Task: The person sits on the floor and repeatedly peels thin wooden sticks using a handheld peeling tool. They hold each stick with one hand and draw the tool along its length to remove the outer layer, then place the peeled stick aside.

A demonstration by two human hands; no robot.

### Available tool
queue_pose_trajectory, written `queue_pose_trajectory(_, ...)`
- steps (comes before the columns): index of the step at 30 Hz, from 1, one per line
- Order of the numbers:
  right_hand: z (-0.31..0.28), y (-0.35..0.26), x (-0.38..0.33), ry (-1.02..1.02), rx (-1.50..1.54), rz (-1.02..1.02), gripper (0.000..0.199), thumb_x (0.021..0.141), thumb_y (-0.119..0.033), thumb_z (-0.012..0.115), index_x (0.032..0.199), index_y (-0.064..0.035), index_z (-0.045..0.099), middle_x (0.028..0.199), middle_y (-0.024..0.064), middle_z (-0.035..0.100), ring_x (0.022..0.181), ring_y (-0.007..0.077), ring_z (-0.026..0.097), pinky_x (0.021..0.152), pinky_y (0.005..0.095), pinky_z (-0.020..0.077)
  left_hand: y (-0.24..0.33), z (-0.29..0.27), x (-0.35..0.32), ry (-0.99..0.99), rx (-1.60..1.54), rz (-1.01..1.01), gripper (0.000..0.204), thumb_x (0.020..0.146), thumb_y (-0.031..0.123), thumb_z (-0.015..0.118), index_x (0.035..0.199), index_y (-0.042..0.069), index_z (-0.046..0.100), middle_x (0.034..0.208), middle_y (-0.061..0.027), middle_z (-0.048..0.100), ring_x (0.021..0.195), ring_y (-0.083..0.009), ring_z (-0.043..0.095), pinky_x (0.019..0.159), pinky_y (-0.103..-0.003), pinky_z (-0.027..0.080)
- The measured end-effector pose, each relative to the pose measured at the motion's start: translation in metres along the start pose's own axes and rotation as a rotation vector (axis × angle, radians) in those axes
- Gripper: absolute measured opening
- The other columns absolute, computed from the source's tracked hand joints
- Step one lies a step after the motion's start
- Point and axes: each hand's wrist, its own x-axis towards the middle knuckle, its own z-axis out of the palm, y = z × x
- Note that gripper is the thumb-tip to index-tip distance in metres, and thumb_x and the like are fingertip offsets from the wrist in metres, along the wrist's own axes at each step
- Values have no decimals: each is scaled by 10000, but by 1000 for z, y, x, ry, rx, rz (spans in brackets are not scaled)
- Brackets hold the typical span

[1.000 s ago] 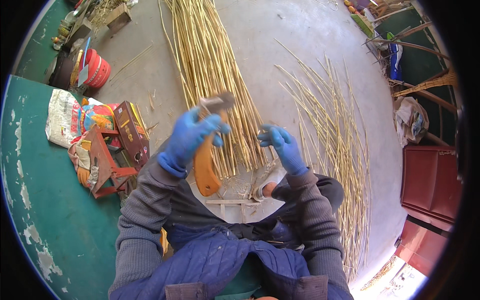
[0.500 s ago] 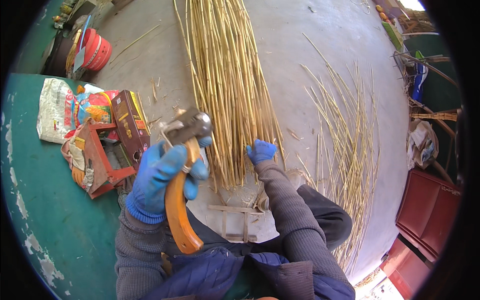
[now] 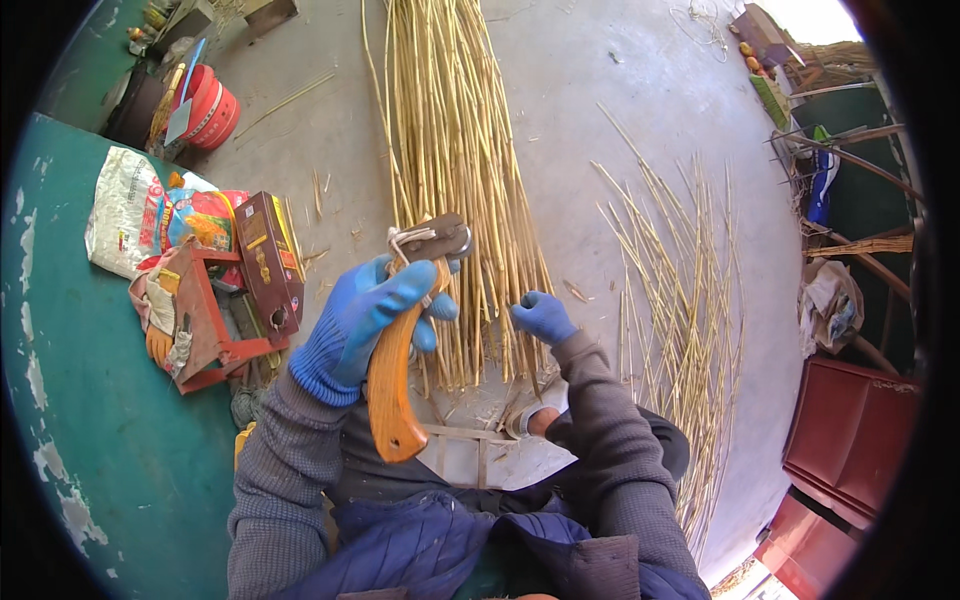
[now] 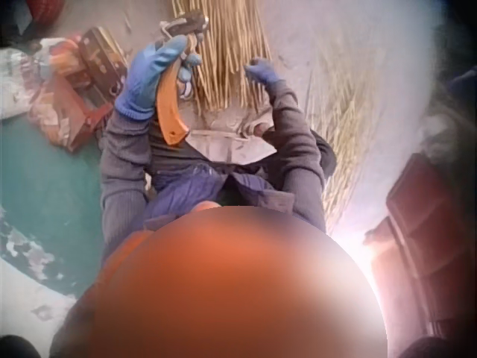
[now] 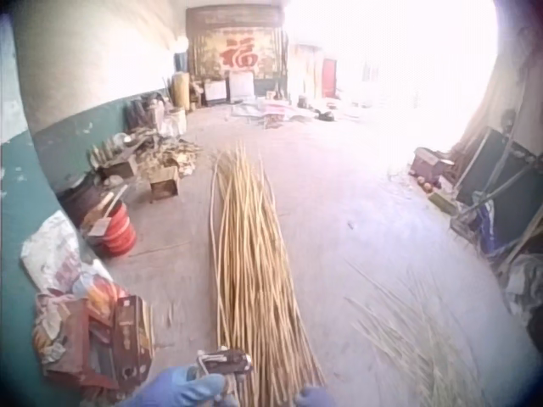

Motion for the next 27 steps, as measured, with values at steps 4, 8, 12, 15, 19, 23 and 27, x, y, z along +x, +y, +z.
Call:
queue_pose_trajectory(4, -88, -23, -73, -184, 454, -77, 298, 955, -317, 652, 956, -29, 727, 804, 84, 704, 753, 162, 681, 665, 293, 518, -2, -2, 4, -32, 122, 123, 604, 965, 517, 660, 1198, -38, 605, 993, -117, 696, 737, -114, 662, 666, -236, 574)
queue_pose_trajectory(8, -179, 9, -182, 14, 26, -57, 315, 907, -349, 646, 931, -47, 733, 737, 106, 703, 704, 205, 695, 669, 354, 536, -7, 0, 10, -50, 130, 177, 641, 947, 551, 668, 1169, -50, 629, 1010, -137, 703, 749, -121, 667, 685, -244, 580)
queue_pose_trajectory(12, -243, 98, -313, 455, -983, 92, 159, 824, -216, 620, 739, -89, 666, 727, 195, 682, 694, 384, 688, 639, 506, 517, -13, -1, 13, -65, 137, 239, 596, 969, 503, 663, 1181, -52, 620, 975, -102, 681, 720, -95, 651, 656, -209, 569)
queue_pose_trajectory(15, -272, 180, -426, 844, -1271, 231, 89, 723, -154, 649, 645, -152, 605, 614, 135, 602, 629, 378, 612, 614, 502, 420, -18, -1, 17, -113, 128, 246, 590, 965, 488, 673, 1185, -57, 628, 998, -124, 680, 793, -125, 667, 690, -224, 579)
queue_pose_trajectory(19, -275, 270, -597, 1095, -1354, 750, 66, 740, -127, 677, 779, -123, 624, 758, 122, 668, 769, 340, 670, 665, 469, 502, -25, 3, 24, -133, 131, 254, 600, 958, 480, 684, 1201, -65, 625, 1014, -138, 677, 889, -164, 683, 718, -246, 588)
queue_pose_trajectory(23, -224, 311, -749, 1162, -1214, 1295, 133, 881, -193, 608, 952, -107, 680, 928, 152, 706, 893, 349, 703, 718, 464, 553, -29, 5, 31, -119, 135, 252, 603, 956, 461, 693, 1223, -74, 614, 1036, -153, 678, 928, -178, 690, 736, -256, 598)
queue_pose_trajectory(27, -157, 345, -844, 1148, -937, 1730, 364, 1052, -281, 375, 1129, -133, 698, 1070, 110, 718, 980, 332, 714, 751, 479, 563, -32, 6, 37, -118, 149, 242, 633, 959, 465, 687, 1262, -83, 591, 1089, -170, 682, 916, -175, 694, 751, -259, 604)
